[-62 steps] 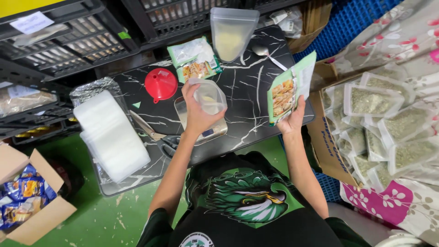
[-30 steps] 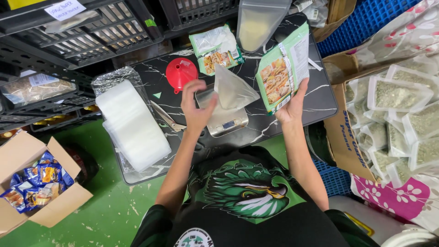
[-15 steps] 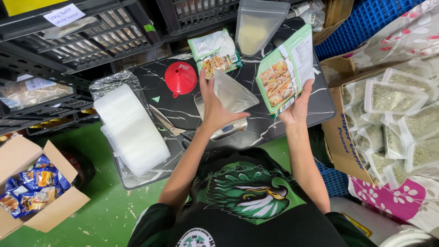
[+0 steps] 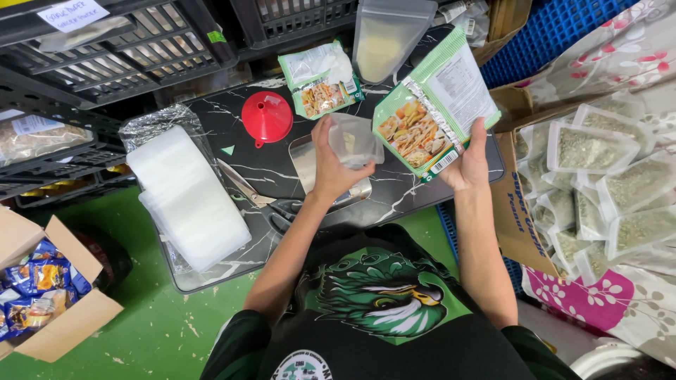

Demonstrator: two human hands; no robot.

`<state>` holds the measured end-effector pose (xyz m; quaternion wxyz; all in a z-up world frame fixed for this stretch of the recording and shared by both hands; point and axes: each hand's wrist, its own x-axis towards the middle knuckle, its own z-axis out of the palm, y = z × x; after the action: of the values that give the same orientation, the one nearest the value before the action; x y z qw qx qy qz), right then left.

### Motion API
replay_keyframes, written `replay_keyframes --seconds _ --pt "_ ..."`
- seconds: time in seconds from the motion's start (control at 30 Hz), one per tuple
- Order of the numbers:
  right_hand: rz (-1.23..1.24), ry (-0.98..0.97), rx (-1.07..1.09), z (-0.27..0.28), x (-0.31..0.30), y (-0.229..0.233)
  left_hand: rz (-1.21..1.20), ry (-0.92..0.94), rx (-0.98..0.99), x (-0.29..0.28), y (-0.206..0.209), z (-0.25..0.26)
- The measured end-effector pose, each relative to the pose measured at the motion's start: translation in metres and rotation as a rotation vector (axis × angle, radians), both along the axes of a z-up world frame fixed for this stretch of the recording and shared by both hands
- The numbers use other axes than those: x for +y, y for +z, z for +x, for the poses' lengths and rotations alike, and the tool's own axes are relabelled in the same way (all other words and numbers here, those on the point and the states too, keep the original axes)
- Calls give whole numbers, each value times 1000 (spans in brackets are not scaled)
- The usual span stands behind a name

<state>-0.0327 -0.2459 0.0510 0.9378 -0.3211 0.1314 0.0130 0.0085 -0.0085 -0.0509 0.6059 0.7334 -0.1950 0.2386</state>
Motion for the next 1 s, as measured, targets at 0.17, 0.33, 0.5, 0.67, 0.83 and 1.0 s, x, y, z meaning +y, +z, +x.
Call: replay_keyframes --seconds 0.17,0.33,0.5,0.67,0.83,1.0 --pt "-157 13 -3 -1 -15 -4 124 -39 39 13 17 -9" --pt "-366 5 -17 -2 -21 2 196 -70 104 16 25 -13" --pt "-626 86 -182 1 -26 22 240 -64 86 15 18 -15" --pt "-977 162 -215 7 2 86 224 -78 63 14 19 -16" --pt "-1082 254 -239 16 42 132 200 -59 56 16 20 -16" --pt "-1183 284 -327 28 62 148 119 -23 97 19 19 -16"
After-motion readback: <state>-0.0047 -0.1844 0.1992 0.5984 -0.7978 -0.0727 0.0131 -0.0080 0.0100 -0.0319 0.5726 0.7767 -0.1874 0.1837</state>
